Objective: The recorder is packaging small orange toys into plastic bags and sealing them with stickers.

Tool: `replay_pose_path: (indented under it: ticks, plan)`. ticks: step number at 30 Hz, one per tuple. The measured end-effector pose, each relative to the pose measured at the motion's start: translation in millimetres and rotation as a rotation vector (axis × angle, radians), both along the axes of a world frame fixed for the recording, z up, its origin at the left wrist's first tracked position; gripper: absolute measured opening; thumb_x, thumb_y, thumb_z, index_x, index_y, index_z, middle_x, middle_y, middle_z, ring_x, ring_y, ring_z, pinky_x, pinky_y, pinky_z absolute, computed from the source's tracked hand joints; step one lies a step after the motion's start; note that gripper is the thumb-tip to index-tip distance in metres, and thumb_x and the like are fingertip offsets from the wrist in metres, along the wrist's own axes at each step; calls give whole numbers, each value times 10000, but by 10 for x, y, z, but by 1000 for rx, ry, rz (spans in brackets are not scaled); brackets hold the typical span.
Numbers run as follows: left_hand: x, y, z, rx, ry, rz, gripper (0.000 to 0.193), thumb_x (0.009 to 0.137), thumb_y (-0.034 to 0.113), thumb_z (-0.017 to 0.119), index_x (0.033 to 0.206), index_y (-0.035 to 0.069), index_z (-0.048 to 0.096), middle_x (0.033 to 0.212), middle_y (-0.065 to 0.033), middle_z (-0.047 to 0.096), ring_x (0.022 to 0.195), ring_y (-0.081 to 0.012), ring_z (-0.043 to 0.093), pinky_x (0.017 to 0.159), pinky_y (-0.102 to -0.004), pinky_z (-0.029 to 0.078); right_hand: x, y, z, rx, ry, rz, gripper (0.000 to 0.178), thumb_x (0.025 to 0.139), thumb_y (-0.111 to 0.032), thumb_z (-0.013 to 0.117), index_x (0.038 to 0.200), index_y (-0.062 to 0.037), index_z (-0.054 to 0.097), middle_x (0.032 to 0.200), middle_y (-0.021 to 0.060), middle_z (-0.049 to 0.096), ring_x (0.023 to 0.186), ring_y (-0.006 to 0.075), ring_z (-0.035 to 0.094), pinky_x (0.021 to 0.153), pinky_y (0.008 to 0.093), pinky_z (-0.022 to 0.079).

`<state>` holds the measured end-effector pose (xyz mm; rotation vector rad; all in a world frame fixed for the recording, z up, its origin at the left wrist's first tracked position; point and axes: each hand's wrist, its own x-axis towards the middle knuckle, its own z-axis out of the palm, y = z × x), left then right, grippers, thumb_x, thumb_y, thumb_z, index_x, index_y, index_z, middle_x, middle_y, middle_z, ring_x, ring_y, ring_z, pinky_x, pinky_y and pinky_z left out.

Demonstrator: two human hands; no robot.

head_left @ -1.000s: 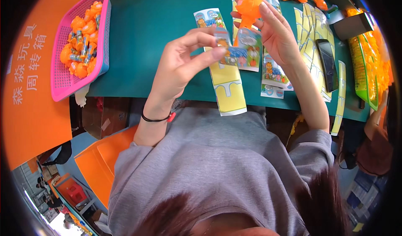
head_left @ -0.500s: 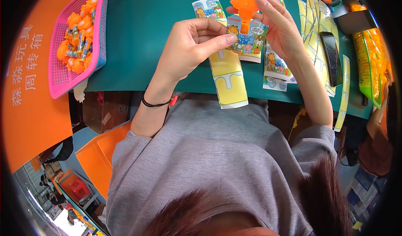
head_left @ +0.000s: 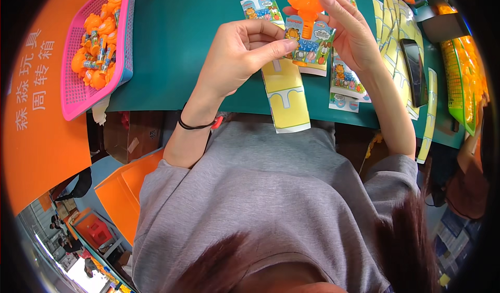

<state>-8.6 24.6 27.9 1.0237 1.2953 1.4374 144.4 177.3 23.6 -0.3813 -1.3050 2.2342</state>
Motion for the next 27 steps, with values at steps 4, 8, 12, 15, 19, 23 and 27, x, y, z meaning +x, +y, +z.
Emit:
replay_pose_path:
  ticks: [4,8,12,15,19,23,27]
  plan:
    - [0,7,-21,6,-8,9,199,824,101,762,903,-60,676,840,-85,696,788,-119,676,727,-244,541,-7,1,13,-7,-20,2,446,969,-189,604,1374,-35,500,1230,96,632,1054,141,640,856,216,517]
    - [-7,13,-26,5,3,5,199,824,101,762,903,-61,677,840,-84,696,787,-119,676,726,-245,540,-11,10,3,-13,0,9,439,968,-185,606,1370,-40,508,1216,91,639,1039,137,645,839,213,523]
    - [1,9,-40,-1,-7,11,198,824,98,759,907,-62,676,842,-86,697,787,-120,677,725,-246,541,-2,1,21,-9,-50,-16,432,967,-176,606,1365,-40,512,1206,87,645,1017,127,652,803,196,526]
    - [5,4,-56,16,-33,26,197,825,94,757,914,-62,675,845,-89,698,787,-122,678,721,-247,542,-11,16,-5,-30,3,19,429,968,-170,603,1365,-40,511,1206,87,645,1006,121,655,783,187,526]
    - [17,12,-61,7,-34,20,190,824,87,757,910,-59,672,845,-90,700,789,-123,680,718,-245,542,-253,307,-398,151,782,484,430,969,-167,601,1369,-40,507,1205,87,645,1012,125,655,791,191,527]
    - [11,-2,-65,1,-48,26,181,821,81,759,903,-55,671,839,-90,699,789,-124,681,720,-244,542,-4,9,-3,-43,-4,7,431,969,-168,600,1371,-41,505,1206,86,644,1019,127,655,805,198,530]
    - [13,1,-74,4,-37,36,179,819,80,760,902,-53,672,836,-90,699,787,-126,683,722,-243,542,-4,3,9,-48,-6,7,429,969,-166,600,1368,-37,507,1210,87,643,1018,126,655,814,199,531]
